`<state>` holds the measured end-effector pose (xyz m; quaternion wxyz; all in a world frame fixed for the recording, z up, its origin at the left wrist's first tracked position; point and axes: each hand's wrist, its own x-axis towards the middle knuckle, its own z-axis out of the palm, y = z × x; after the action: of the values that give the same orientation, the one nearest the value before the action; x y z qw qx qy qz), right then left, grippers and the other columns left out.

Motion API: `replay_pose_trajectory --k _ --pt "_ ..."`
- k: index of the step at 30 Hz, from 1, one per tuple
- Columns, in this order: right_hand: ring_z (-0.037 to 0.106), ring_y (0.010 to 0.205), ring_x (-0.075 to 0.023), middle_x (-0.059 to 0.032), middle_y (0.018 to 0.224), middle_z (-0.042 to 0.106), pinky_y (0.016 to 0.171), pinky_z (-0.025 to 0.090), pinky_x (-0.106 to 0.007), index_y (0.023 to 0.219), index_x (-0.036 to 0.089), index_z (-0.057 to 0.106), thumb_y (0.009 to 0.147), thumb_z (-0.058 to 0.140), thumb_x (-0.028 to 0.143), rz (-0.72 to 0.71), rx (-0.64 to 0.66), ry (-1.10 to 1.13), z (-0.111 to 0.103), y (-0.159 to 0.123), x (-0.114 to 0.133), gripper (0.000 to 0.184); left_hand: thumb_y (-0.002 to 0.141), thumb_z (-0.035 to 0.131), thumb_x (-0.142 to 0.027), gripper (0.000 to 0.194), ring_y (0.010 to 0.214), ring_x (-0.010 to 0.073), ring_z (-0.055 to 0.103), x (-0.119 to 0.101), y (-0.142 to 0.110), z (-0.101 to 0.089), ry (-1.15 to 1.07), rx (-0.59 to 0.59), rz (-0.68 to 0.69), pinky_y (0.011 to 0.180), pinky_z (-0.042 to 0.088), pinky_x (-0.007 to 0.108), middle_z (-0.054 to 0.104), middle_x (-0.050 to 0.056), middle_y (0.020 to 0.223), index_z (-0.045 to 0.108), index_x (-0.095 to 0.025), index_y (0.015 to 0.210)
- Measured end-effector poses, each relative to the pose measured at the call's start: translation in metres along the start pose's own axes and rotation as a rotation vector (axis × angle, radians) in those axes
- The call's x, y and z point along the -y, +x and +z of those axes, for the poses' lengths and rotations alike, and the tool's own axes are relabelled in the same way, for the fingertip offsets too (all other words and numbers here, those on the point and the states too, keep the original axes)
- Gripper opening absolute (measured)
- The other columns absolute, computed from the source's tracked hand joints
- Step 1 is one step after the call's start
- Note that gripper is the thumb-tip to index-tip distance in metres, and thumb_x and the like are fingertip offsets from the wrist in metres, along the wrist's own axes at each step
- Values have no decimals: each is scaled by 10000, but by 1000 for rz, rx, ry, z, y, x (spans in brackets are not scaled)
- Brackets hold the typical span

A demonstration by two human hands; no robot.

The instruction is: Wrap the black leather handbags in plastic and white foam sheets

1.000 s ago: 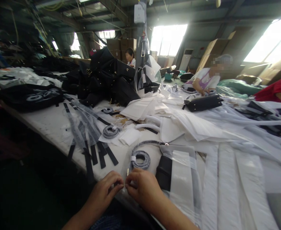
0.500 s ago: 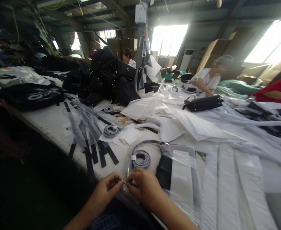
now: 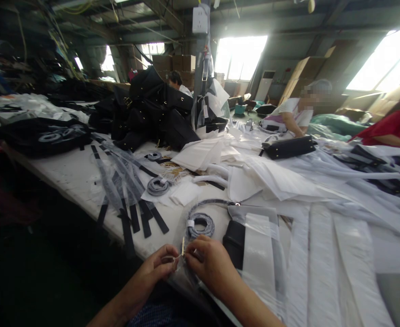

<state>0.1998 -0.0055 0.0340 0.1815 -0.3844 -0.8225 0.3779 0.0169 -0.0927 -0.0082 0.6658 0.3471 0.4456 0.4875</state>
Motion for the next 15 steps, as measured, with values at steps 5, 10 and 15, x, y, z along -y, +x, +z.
replay_pose_trajectory --k 5,10,15 --pt "680 773 -184 -23 838 717 745 498 -265 1052 210 721 824 653 235 109 13 137 -2 -9 -11 239 785 667 -287 235 817 139 532 -4 -1 -3 -196 75 36 793 407 261 576 -4 826 652 -191 999" --pt "722 822 -194 -31 865 754 777 534 -277 1254 176 605 804 594 158 218 79 209 -4 -28 -25 451 814 702 -287 398 742 90 543 -1 5 -9 -329 60 12 854 425 272 631 22 954 644 -209 1200" --pt "732 929 -212 -45 947 781 815 536 -281 1072 207 669 836 580 183 254 87 176 -7 -39 -29 253 850 676 -428 353 734 112 564 5 4 -11 19 -105 1 753 448 254 662 33 1002 659 -202 1121"
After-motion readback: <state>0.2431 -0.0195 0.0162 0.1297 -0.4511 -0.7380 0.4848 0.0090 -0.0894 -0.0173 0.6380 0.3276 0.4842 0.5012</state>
